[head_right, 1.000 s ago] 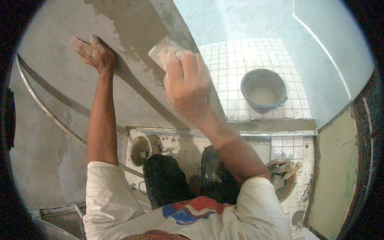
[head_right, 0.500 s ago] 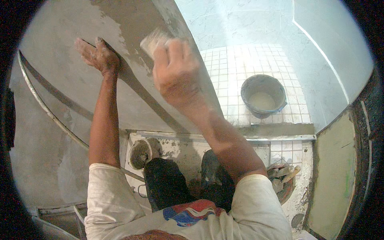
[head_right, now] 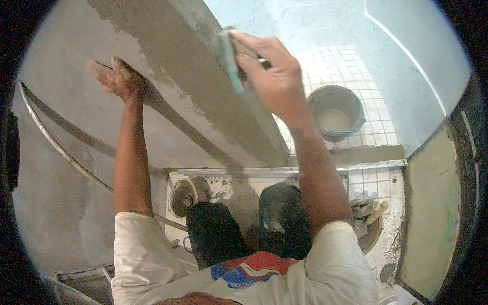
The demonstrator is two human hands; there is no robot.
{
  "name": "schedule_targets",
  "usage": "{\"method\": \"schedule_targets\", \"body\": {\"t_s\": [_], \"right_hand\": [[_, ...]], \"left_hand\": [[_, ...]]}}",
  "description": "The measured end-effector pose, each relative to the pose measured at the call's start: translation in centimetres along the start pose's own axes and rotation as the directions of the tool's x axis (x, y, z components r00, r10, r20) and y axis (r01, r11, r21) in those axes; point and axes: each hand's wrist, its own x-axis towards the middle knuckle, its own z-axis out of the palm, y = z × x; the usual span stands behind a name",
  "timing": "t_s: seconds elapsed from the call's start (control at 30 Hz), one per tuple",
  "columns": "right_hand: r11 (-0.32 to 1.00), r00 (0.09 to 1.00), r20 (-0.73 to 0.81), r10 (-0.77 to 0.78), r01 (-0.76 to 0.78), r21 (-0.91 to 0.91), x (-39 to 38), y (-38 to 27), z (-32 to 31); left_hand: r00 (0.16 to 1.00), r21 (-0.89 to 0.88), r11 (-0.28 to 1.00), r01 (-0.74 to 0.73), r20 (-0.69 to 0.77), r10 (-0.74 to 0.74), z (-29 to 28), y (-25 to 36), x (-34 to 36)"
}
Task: The person kneels on a tiled floor and uses a small trowel to apply and smooth plaster onto a curved wall section. They repeatedly dip the trowel into a bucket of plaster and spread it evenly across the surface.
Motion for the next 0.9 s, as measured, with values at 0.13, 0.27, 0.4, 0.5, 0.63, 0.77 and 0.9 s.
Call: {"method": "schedule_targets", "body": {"t_s": [0.13,0.27,0.4,0.5,0.63,0.77,0.9], "right_hand": [[0.995,0.998,-0.028,-0.049,0.046,-0.090,1.3,0.7,2.8],[0.954,0.985,-0.085,0.149,-0.166,-0.249,0.1,7.2,2.2],[0.990,0.984,-0.172,-0.044,0.020,-0.139,2.6,4.5,3.3],[0.982,0.981,-0.120,-0.149,0.132,-0.138,5.0,-1.3,4.7],[0.978,0.995,-0.093,-0.044,0.024,-0.206,4.8,1.2,4.4],[0.926,0.991,-0.032,0.134,-0.136,-0.351,4.6,5.9,2.3],[0.998,0.995,-0.091,-0.041,0.046,0.053,7.7,-0.9,3.8]], "left_hand": [[1.000,0.023,1.000,0.020,0.013,-0.020,0.0,0.3,0.0],[1.000,0.061,0.998,-0.004,-0.005,0.004,1.0,-1.3,0.4],[0.999,0.052,0.999,-0.005,0.035,0.003,0.0,-0.9,0.0],[0.998,0.071,0.996,0.046,0.028,-0.048,-0.1,-0.4,-0.2],[1.000,0.042,0.999,0.022,0.007,-0.022,0.5,-0.7,0.0],[1.000,0.026,0.999,-0.026,-0.014,0.026,1.2,-1.8,0.3],[0.999,0.032,0.999,0.038,0.008,-0.039,0.2,-1.4,-0.5]]}}
